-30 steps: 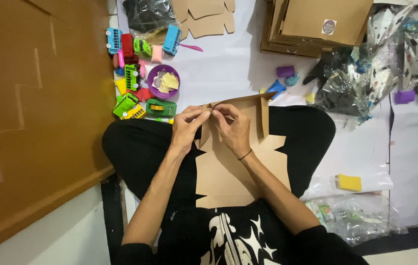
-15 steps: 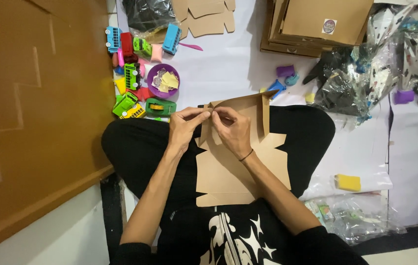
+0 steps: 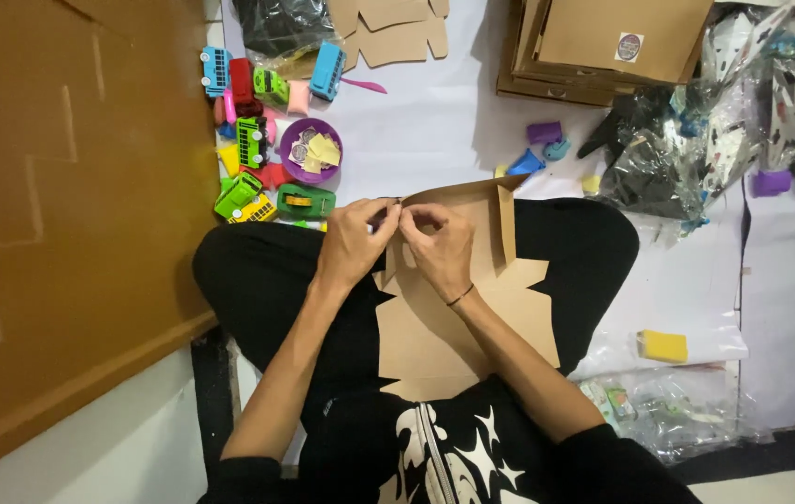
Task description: Assembling a cardboard toy box by folding along creases and tucking in flaps
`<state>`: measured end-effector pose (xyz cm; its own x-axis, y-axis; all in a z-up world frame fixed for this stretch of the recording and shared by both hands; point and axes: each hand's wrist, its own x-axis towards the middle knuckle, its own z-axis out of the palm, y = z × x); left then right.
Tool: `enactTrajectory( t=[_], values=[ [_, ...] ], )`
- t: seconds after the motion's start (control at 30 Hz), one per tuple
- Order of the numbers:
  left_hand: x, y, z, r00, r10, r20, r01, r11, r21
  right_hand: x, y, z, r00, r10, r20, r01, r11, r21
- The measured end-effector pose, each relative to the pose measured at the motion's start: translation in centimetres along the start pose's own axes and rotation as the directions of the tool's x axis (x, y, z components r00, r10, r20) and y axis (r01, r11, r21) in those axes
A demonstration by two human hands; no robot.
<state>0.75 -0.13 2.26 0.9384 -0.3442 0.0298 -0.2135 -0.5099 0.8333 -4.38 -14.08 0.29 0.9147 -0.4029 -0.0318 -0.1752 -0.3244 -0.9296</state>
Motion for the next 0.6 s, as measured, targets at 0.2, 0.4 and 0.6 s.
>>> enactTrajectory(
  t=[0.2, 0.4, 0.6],
  values=[
    [-0.2, -0.7, 0.6, 1.000, 0.013, -0.020, -0.014, 1.000, -0.016, 0.0, 0.8, -0.2, 0.996, 0.074, 0.050, -0.079, 0.990, 0.116],
    [-0.3, 0.2, 0.4, 0.999, -0.009, 0.050, 0.009, 1.000, 0.000, 0.1, 2.1, 0.2, 0.992, 0.053, 0.118, -0.066, 0.992, 0.108],
    [0.4, -1.5, 0.0, 0.985, -0.037, 0.169, 0.027, 0.998, 0.063, -0.4, 2.2, 0.7, 0.977, 0.141, 0.162, -0.156, 0.984, 0.083]
  ],
)
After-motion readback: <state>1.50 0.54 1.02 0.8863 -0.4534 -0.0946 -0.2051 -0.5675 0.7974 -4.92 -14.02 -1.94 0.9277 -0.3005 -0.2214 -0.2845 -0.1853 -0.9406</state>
